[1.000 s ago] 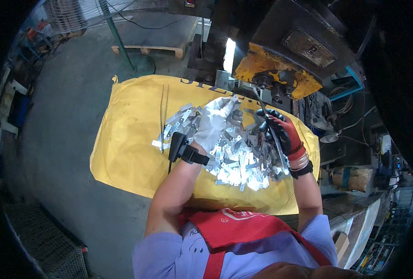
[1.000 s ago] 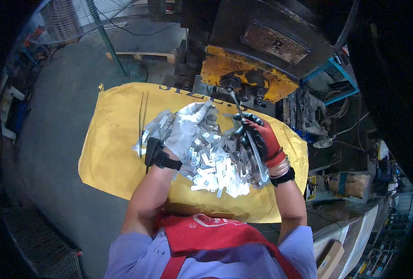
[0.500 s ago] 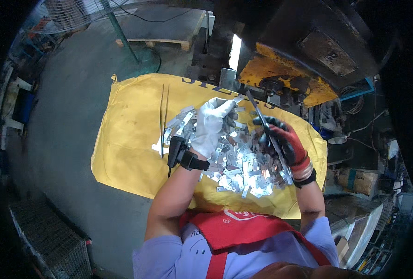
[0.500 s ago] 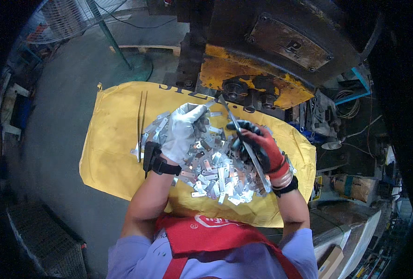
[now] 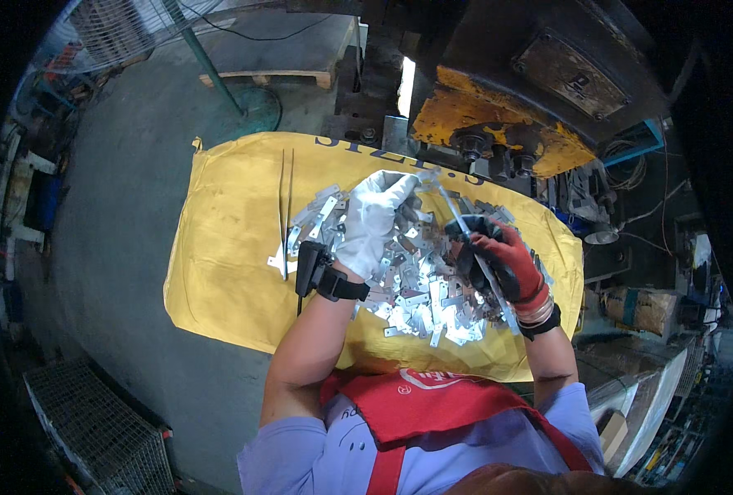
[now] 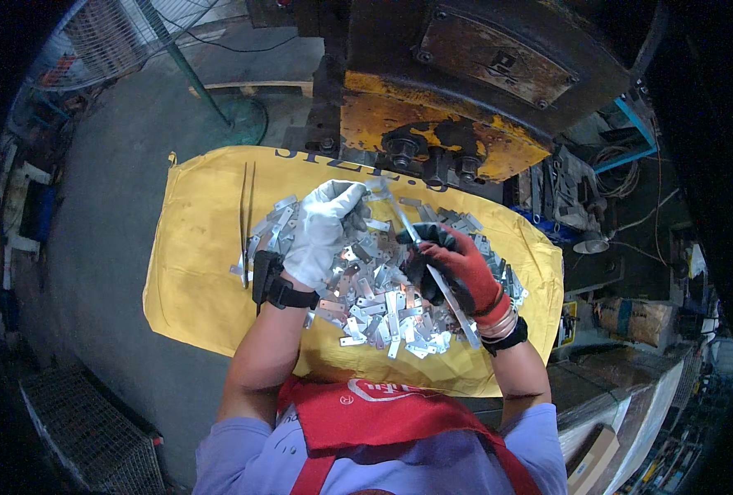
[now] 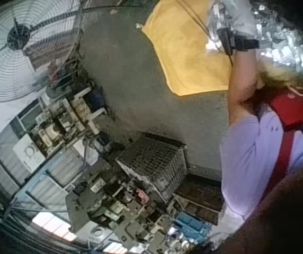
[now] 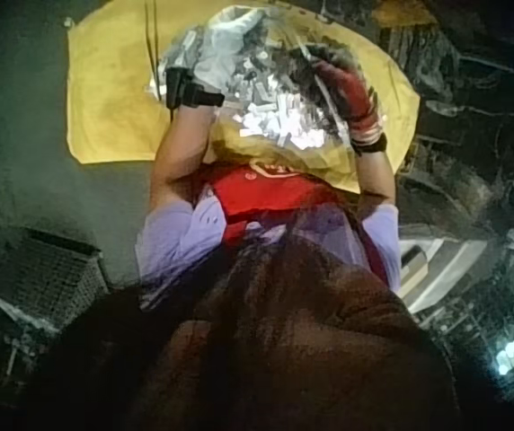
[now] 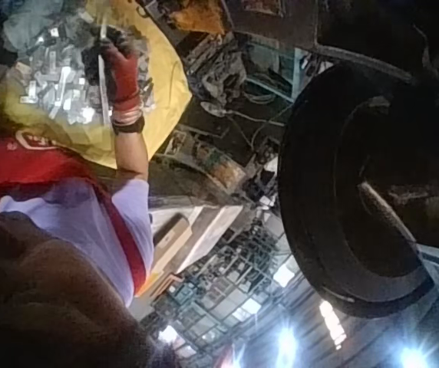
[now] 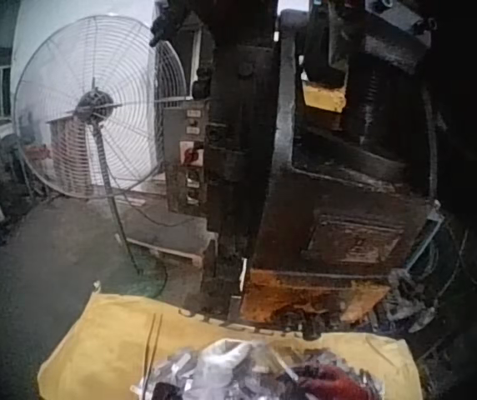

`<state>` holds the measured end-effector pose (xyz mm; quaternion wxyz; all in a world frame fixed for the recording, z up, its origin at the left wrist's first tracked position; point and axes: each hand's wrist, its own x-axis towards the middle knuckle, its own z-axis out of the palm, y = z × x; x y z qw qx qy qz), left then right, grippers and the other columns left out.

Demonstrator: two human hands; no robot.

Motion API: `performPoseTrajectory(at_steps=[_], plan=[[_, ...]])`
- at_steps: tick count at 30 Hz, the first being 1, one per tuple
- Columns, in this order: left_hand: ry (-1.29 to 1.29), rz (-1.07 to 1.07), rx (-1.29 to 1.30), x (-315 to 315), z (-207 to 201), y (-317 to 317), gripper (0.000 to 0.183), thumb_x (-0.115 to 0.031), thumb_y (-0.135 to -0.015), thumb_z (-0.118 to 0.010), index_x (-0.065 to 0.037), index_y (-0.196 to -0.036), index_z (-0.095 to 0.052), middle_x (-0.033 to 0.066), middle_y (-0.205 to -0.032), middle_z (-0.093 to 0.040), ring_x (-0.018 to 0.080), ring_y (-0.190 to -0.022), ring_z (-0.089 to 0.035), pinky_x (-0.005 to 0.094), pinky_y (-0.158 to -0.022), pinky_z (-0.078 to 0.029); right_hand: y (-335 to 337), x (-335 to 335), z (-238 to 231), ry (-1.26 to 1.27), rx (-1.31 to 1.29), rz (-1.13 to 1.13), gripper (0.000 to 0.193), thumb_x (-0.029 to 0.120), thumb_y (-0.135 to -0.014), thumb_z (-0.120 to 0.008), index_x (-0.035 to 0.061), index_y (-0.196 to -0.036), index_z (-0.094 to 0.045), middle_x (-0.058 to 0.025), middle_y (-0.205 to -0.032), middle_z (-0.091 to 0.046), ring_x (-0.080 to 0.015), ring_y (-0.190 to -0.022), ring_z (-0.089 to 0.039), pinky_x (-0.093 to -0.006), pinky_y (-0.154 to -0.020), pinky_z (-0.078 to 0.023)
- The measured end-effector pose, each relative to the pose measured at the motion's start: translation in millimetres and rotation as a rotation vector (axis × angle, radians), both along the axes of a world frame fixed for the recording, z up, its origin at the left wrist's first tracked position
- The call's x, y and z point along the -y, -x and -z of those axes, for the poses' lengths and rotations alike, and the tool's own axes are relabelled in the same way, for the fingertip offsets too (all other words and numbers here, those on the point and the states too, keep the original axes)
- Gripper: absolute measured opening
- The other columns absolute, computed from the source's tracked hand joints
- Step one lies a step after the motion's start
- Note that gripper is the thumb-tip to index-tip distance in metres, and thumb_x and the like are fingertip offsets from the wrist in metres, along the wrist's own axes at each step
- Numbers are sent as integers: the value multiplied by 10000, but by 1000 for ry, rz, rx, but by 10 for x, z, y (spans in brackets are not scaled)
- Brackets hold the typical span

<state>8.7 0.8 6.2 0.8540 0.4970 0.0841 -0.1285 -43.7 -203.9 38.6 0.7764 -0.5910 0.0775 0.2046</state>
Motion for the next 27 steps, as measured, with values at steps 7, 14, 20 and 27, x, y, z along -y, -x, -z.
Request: performPoseTrajectory(at_steps=[7, 14, 20, 27], plan=[[104, -37, 76, 58, 70, 13, 232, -24, -885, -488, 52, -1104, -480, 126, -932, -596, 192, -797, -620, 275, -718, -527, -301, 5, -2, -7, 36, -7, 304, 216, -895, -502, 17, -1123, -535, -52, -731, -612, -80, -541, -569, -189, -471, -453], [110, 46, 60, 37, 23, 31, 225, -27, -889, -488, 45, -1103, -475, 134, -949, -604, 177, -784, -625, 273, -704, -532, -378, -67, 146, -131, -12, -9, 320, 253, -915, -489, 18, -1130, -525, -73, -764, -619, -127, -589, -604, -234, -515, -492], [-2, 110, 22, 19, -85, 61, 197, -112, -897, -523, 28, -1035, -531, 86, -833, -629, 123, -679, -613, 240, -583, -514, -397, 15, 161, -195, -37, -78, 403, 303, -921, -470, 16, -1204, -488, -83, -842, -627, -141, -692, -624, -237, -598, -512], [-17, 19, 28, 34, 22, 12, 221, -133, -903, -511, 16, -1065, -535, 102, -830, -619, 145, -689, -615, 246, -598, -511, -157, 162, 16, -217, -1, -153, 491, 338, -932, -427, -28, -1260, -425, -81, -884, -622, -70, -701, -601, -171, -613, -490]])
